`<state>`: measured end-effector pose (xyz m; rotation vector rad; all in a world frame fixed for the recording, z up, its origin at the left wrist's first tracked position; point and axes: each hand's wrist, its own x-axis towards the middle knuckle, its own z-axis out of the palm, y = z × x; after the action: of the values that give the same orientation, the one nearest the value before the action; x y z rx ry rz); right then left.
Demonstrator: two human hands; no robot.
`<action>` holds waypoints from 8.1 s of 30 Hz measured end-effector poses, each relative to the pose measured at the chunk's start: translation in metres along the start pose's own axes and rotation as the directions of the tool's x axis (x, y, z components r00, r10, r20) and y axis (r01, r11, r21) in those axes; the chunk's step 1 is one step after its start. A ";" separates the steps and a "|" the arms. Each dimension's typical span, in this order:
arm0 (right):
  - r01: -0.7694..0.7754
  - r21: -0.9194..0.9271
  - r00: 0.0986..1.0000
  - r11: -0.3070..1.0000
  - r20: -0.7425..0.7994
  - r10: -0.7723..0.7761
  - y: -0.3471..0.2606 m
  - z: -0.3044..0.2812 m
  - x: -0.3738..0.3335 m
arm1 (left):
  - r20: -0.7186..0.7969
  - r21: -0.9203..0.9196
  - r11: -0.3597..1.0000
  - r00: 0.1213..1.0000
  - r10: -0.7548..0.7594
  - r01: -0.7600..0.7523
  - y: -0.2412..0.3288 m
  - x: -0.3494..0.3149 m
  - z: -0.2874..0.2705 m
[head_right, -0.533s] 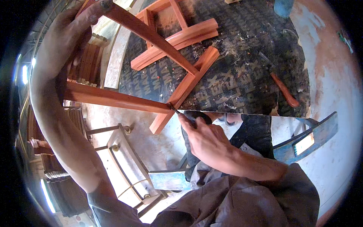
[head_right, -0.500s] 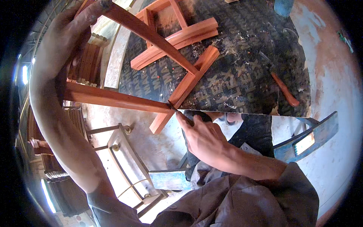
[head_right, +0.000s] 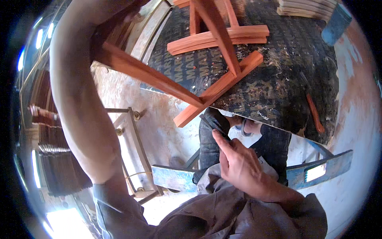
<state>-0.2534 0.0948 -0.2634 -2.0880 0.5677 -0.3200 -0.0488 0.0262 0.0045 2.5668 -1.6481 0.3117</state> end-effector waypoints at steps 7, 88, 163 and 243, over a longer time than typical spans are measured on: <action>0.040 -0.065 0.998 0.997 -0.050 -0.043 -0.003 0.023 0.014 | 0.082 -0.079 0.989 0.988 0.130 -0.123 -0.014 0.004 -0.003; 0.014 -0.152 0.915 0.988 -0.397 -0.074 0.029 -0.031 -0.004 | -0.027 -0.149 0.873 0.884 0.466 -0.465 -0.027 0.027 0.023; -0.036 -0.101 0.997 0.994 -0.074 0.029 -0.040 0.049 0.042 | 0.108 -0.089 0.969 0.965 0.239 -0.230 -0.003 -0.002 -0.003; 0.407 -0.726 0.830 0.554 0.043 -0.556 0.097 -0.110 0.227 | 0.516 -0.853 -0.460 0.526 -0.677 0.246 -0.234 -0.379 0.268</action>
<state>-0.1316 -0.1458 -0.2830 -3.0127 0.1960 -0.7238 0.0459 0.4158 -0.3262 1.3627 0.1160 -0.4962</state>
